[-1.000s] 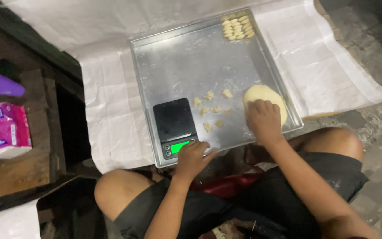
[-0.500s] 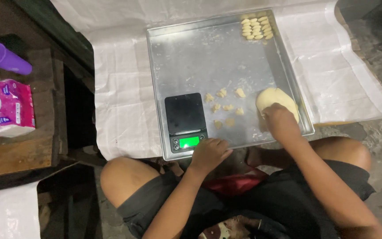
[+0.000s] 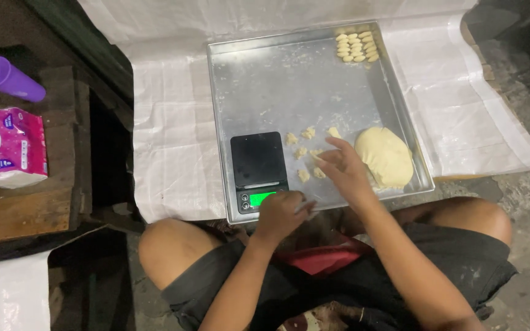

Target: Weighing small portions of dough on a digital scale and arranging them in a tray.

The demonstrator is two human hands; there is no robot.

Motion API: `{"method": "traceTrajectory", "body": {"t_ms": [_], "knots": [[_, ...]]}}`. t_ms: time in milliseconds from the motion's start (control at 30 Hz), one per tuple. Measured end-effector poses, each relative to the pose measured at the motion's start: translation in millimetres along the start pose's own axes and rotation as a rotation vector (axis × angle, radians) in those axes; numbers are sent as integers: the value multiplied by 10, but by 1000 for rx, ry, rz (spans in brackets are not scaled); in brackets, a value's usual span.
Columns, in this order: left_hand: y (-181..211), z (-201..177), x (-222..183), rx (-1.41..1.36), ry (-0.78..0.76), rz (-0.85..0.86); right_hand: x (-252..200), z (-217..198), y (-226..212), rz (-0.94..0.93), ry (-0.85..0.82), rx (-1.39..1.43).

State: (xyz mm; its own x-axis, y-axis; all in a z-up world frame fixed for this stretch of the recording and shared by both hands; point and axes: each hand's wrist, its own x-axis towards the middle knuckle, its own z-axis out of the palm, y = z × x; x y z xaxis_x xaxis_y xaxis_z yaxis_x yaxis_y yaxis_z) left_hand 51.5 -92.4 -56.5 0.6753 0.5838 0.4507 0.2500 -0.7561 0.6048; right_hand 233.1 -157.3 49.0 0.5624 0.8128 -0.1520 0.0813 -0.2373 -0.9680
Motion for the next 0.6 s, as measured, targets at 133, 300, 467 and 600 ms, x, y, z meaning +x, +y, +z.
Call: {"method": "traceTrajectory", "body": {"t_ms": [133, 300, 467, 600], "knots": [[-234, -358, 116, -44, 156, -137, 226, 347, 102, -175, 28, -259], [-516, -727, 272, -124, 469, -436, 401, 765, 83, -268, 58, -447], [-607, -725, 326, -245, 543, -525, 521, 1053, 108, -277, -6, -432], [-505, -763, 373, -229, 471, -520, 568, 1084, 215, -277, -97, -510]]}}
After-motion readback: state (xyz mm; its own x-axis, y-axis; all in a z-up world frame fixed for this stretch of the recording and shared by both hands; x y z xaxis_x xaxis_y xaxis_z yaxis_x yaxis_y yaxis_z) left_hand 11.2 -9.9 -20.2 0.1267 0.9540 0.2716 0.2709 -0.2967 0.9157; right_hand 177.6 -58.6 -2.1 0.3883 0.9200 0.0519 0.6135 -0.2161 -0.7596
